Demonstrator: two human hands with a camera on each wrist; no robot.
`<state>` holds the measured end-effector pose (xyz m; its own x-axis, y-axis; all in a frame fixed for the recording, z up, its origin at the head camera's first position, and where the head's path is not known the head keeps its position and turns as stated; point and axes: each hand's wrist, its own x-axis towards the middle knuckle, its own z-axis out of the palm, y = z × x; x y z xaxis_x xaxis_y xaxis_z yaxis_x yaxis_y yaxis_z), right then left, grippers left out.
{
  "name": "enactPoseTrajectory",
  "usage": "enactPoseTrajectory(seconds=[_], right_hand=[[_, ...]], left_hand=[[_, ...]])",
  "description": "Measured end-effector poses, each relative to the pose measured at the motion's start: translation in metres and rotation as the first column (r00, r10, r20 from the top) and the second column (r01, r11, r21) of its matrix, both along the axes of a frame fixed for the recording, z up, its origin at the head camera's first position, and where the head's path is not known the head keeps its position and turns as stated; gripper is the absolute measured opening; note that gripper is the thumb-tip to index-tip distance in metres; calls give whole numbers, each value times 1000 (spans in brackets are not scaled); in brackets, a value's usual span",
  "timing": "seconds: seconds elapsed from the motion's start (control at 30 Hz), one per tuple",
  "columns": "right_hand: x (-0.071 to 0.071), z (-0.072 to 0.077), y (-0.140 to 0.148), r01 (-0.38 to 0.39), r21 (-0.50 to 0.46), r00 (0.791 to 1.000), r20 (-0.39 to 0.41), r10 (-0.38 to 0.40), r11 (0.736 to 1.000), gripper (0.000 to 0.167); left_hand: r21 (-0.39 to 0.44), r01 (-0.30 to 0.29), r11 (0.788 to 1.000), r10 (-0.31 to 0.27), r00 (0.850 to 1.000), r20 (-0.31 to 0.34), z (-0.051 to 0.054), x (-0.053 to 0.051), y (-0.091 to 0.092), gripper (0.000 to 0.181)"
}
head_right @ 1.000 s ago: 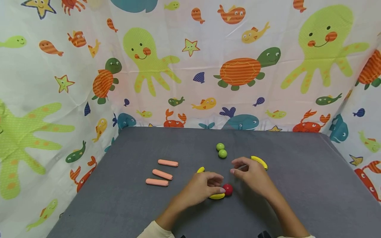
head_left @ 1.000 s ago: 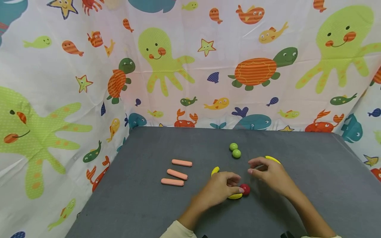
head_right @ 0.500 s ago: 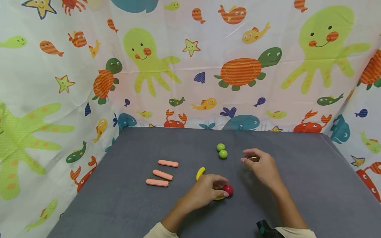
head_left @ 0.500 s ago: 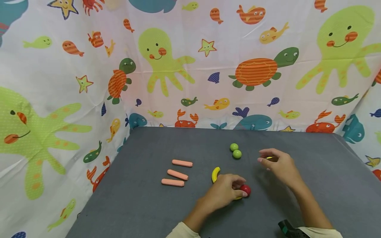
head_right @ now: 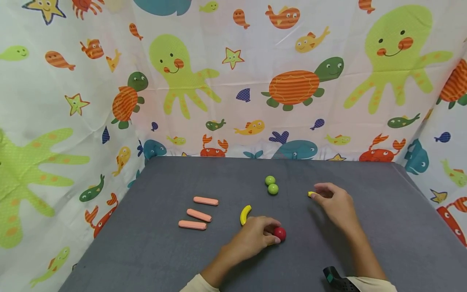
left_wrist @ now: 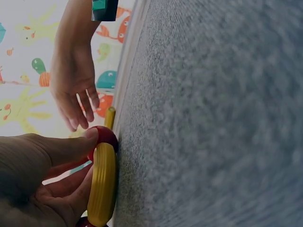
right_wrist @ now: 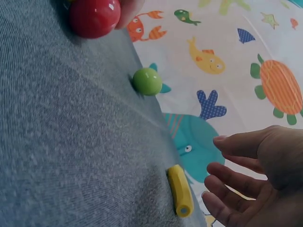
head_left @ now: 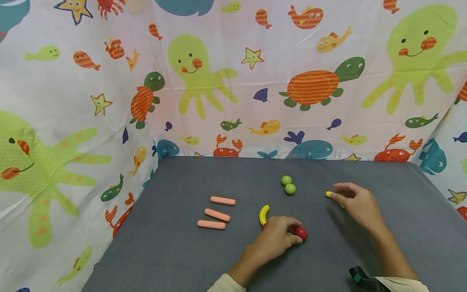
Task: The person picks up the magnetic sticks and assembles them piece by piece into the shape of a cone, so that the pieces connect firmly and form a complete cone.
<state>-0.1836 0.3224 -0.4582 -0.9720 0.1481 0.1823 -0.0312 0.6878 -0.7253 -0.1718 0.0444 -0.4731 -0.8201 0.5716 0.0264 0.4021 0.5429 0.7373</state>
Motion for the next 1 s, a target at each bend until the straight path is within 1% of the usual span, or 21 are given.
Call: enactPoseTrajectory(seconds=[0.07, 0.2, 0.37, 0.47, 0.6, 0.7, 0.93, 1.0], right_hand=[[0, -2, 2, 3, 12, 1000, 14, -3, 1000, 42], [-1, -6, 5, 7, 34, 999, 34, -8, 999, 42], [-2, -10, 7, -14, 51, 998, 61, 11, 999, 43], [-3, -12, 8, -27, 62, 998, 64, 23, 998, 43], [-4, -14, 9, -25, 62, 998, 58, 21, 998, 41], [-5, -15, 9, -23, 58, 997, 72, 19, 998, 41], [-6, -16, 9, -4, 52, 992, 123, -3, 999, 38], [-7, -15, 10, -2, 49, 991, 135, -5, 999, 37]], left_hand=[[4, -5, 1000, 5, 1000, 9, 0, 1, 0, 33], [5, -1, 1000, 1, 1000, 7, 0, 1, 0, 32], [18, 16, 1000, -16, 1000, -3, 1, 1, 0, 31], [34, 23, 999, -23, 1000, -5, 2, 1, 0, 31], [50, 26, 998, -26, 1000, -12, 3, 1, -2, 30], [55, 27, 998, -26, 1000, -17, 3, 1, -2, 30], [84, 24, 996, -26, 999, 23, 2, 1, -4, 30], [91, 27, 995, -29, 999, 25, 2, 1, -5, 29]])
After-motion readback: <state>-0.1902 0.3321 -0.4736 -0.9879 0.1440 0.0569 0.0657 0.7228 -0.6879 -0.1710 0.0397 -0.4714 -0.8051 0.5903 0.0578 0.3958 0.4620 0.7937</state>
